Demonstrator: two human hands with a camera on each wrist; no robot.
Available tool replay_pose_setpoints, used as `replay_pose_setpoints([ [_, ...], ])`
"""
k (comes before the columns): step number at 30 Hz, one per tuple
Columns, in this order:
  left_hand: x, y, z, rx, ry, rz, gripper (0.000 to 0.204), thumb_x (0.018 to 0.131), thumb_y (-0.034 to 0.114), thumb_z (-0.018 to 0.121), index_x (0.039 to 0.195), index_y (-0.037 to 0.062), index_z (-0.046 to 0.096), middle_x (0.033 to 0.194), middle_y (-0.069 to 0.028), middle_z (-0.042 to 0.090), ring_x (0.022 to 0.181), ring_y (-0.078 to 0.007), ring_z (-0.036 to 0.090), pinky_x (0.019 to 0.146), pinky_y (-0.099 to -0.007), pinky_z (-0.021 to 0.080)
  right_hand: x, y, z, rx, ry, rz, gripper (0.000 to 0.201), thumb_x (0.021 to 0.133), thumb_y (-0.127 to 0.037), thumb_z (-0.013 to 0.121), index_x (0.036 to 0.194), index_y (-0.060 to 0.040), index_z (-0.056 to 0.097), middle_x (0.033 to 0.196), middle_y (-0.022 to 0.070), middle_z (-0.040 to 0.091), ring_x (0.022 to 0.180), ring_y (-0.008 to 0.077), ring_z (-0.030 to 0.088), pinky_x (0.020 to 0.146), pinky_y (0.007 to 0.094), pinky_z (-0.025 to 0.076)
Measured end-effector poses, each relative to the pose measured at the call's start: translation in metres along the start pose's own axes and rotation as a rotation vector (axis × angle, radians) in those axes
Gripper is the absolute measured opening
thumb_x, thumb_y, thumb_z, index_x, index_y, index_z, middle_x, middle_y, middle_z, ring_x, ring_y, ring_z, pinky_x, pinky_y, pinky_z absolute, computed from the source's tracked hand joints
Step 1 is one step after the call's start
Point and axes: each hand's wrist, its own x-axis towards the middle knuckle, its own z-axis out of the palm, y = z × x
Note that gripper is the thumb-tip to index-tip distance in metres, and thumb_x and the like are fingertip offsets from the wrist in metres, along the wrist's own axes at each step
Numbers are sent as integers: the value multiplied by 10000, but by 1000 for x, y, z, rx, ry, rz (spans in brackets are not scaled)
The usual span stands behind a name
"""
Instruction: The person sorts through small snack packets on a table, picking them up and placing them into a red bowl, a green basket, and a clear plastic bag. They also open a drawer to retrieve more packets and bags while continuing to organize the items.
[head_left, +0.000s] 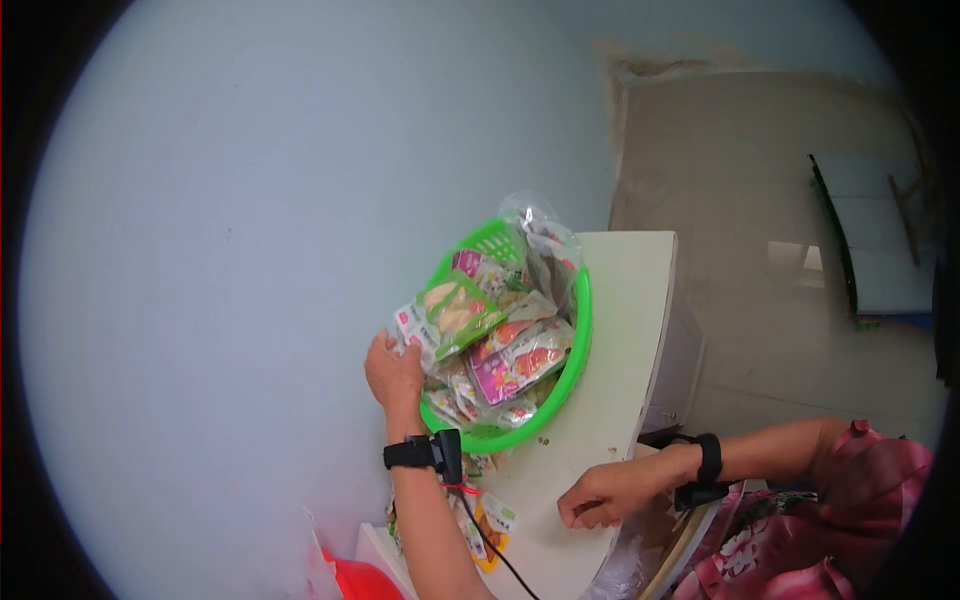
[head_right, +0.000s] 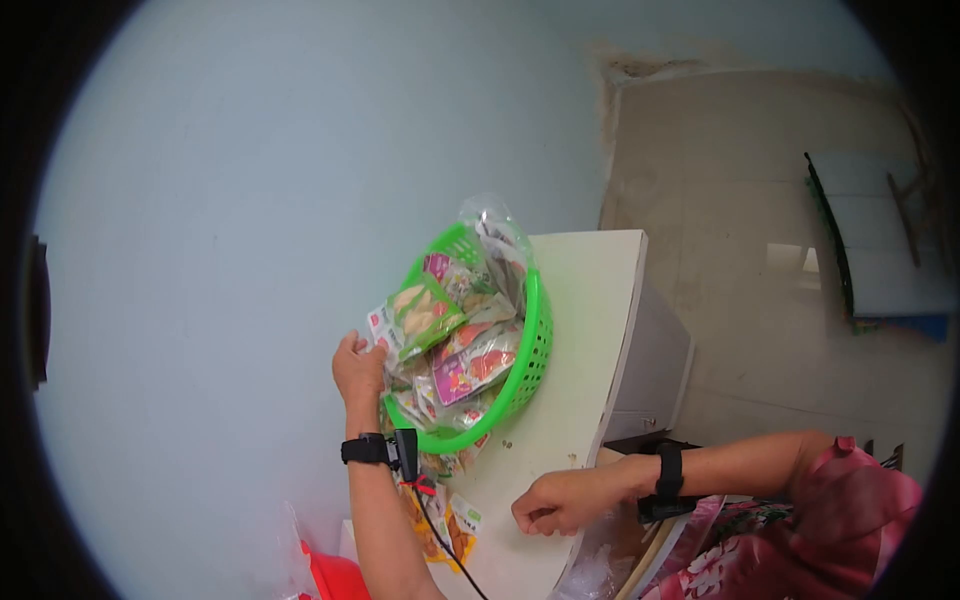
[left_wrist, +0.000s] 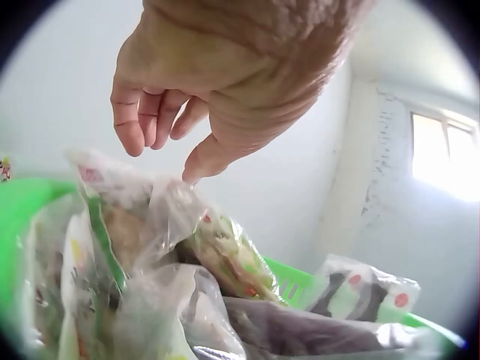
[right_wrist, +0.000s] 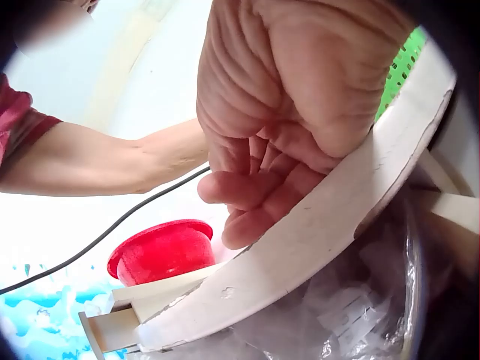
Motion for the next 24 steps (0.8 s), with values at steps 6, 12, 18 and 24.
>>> replay_pose_setpoints([
  [6, -91, 35, -77, -444, -132, -130, 511, 928, 84, 708, 1386, -91, 565, 1262, -223, 674, 1127, -238, 681, 901, -339, 565, 0, 3, -4, -10, -31, 15, 91, 1043, -131, 578, 1053, -41, 591, 795, 2, 589, 690, 92, 592, 629, 283, 511],
  [12, -255, 79, -123, -668, -151, -220, 384, 1008, 78, 623, 1356, -82, 591, 1186, -197, 694, 997, -222, 705, 840, -315, 584, -3, -8, -2, 37, 42, 75, 90, 1013, -94, 595, 1048, -16, 620, 821, 18, 628, 669, 84, 596, 615, 266, 510],
  [18, -399, 59, -145, -690, 44, -478, 324, 998, 48, 616, 1293, -86, 618, 1069, -205, 717, 860, -220, 709, 769, -319, 570, 1, -17, 0, -48, 98, 119, 140, 1029, -120, 621, 1090, 1, 659, 896, 51, 678, 669, 85, 618, 630, 250, 521],
  [24, -520, 47, -134, -668, 195, -758, 270, 996, 36, 620, 1239, -78, 642, 1040, -180, 726, 878, -209, 711, 778, -323, 577, 1, -21, 13, -129, 188, 150, 127, 1008, -109, 628, 1051, 6, 657, 872, 56, 683, 676, 86, 615, 627, 256, 514],
])
